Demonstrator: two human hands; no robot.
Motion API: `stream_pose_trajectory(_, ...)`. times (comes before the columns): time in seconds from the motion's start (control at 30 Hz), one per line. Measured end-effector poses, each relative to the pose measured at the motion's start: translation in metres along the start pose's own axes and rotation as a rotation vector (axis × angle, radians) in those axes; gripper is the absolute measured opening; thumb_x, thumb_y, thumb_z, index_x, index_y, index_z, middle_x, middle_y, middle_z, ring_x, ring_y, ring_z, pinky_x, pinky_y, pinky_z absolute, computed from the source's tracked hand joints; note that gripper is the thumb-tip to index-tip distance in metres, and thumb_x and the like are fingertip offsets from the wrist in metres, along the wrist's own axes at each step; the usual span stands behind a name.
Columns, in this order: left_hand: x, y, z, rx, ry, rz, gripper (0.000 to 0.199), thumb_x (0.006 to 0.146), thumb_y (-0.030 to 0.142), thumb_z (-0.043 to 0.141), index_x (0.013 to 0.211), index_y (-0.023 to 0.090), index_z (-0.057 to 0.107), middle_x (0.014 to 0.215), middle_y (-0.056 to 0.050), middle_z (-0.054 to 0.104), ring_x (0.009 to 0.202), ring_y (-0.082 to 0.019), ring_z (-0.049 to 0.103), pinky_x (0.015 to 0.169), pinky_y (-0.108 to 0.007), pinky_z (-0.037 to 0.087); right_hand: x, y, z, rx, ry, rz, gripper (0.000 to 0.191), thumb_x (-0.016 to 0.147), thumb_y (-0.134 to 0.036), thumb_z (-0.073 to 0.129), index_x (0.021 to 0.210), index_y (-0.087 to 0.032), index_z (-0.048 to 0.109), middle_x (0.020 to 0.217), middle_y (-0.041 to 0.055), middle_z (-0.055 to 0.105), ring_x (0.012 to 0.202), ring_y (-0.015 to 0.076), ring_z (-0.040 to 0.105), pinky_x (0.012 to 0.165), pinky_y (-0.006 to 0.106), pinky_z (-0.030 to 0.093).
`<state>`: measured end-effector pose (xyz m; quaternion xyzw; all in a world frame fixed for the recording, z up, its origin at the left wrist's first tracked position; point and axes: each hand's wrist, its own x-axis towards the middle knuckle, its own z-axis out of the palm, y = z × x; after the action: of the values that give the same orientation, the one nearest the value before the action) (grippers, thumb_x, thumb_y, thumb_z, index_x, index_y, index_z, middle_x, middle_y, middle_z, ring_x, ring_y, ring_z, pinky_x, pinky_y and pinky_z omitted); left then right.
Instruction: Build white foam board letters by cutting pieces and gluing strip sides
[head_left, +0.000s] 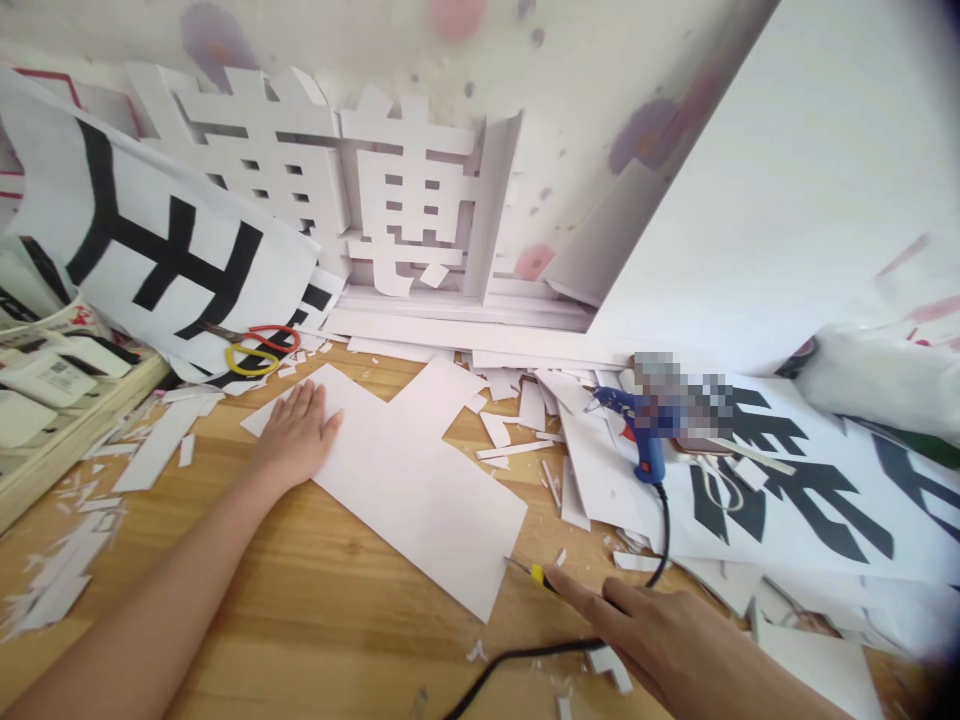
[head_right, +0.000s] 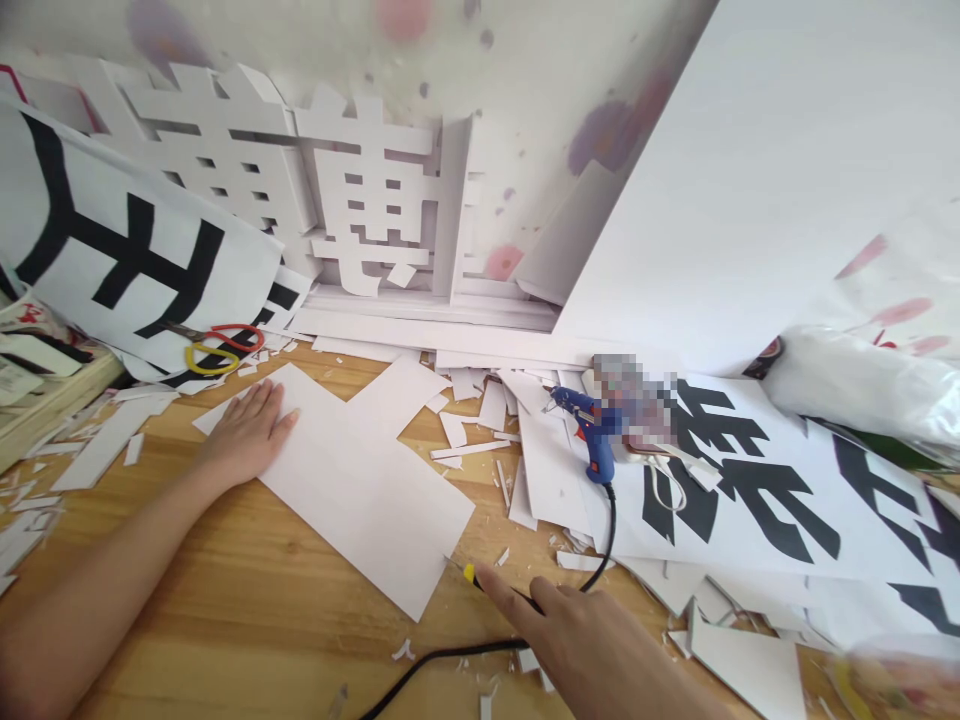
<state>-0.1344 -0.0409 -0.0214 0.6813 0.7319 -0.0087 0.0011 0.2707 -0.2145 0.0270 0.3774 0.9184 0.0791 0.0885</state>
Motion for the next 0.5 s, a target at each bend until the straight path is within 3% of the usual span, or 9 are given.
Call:
stream_pose_trajectory(0.13, 0.000, -0.001, 0.001, -0.002, 0.012, 0.004, 0.065, 0.087, 0.041, 0.018, 0.138, 0.001, 0.025, 0.147, -0.017, 0.021, 0.137, -0.026, 0.016, 0.111, -0.042, 0.016, -0.002, 0.004, -0.003, 0.091, -0.008, 0.013, 0.080, 0.069, -0.002, 0.044, 0.142, -0.022, 0.020, 0.094, 0.0046, 0.062, 0.068, 0.0154, 0.060, 0.055, 0.023, 0.045)
stream_pose_trajectory(0.23, 0.000, -0.002, 0.004, -0.016, 0.034, 0.013, 0.066, 0.087, 0.041, 0.017, 0.138, 0.000, 0.026, 0.146, -0.017, 0.022, 0.136, -0.026, 0.017, 0.111, -0.042, 0.016, 0.002, 0.013, -0.024, 0.244, -0.089, 0.091, 0.071, 0.075, -0.003, 0.043, 0.140, -0.028, 0.027, 0.087, 0.0015, 0.065, 0.066, 0.0145, 0.062, 0.055, 0.022, 0.046)
stream_pose_trajectory(0.33, 0.001, -0.003, 0.006, -0.035, 0.048, 0.021, 0.067, 0.086, 0.042, 0.017, 0.138, 0.000, 0.026, 0.146, -0.017, 0.022, 0.136, -0.026, 0.017, 0.111, -0.043, 0.016, 0.008, 0.025, -0.046, 0.378, -0.095, 0.198, 0.054, 0.087, -0.013, 0.039, 0.136, -0.036, 0.033, 0.095, 0.0010, 0.068, 0.071, 0.0156, 0.066, 0.058, 0.024, 0.050)
stream_pose_trajectory(0.4, 0.002, -0.004, 0.006, -0.057, 0.054, 0.015, 0.066, 0.086, 0.042, 0.019, 0.137, 0.001, 0.027, 0.146, -0.017, 0.023, 0.136, -0.026, 0.018, 0.111, -0.043, 0.017, 0.016, 0.028, -0.049, 0.387, -0.052, 0.263, 0.053, 0.089, -0.013, 0.036, 0.137, -0.033, 0.032, 0.098, 0.0036, 0.067, 0.071, 0.0162, 0.066, 0.059, 0.025, 0.051)
stream_pose_trajectory(0.5, 0.003, -0.010, 0.001, -0.112, 0.067, -0.044, 0.063, 0.087, 0.040, 0.018, 0.133, 0.001, 0.036, 0.144, -0.019, 0.028, 0.135, -0.026, 0.021, 0.110, -0.043, 0.018, 0.042, 0.024, -0.035, 0.211, -0.027, 0.372, 0.063, 0.082, -0.003, 0.038, 0.140, -0.025, 0.028, 0.086, 0.0058, 0.062, 0.062, 0.0166, 0.063, 0.051, 0.025, 0.049)
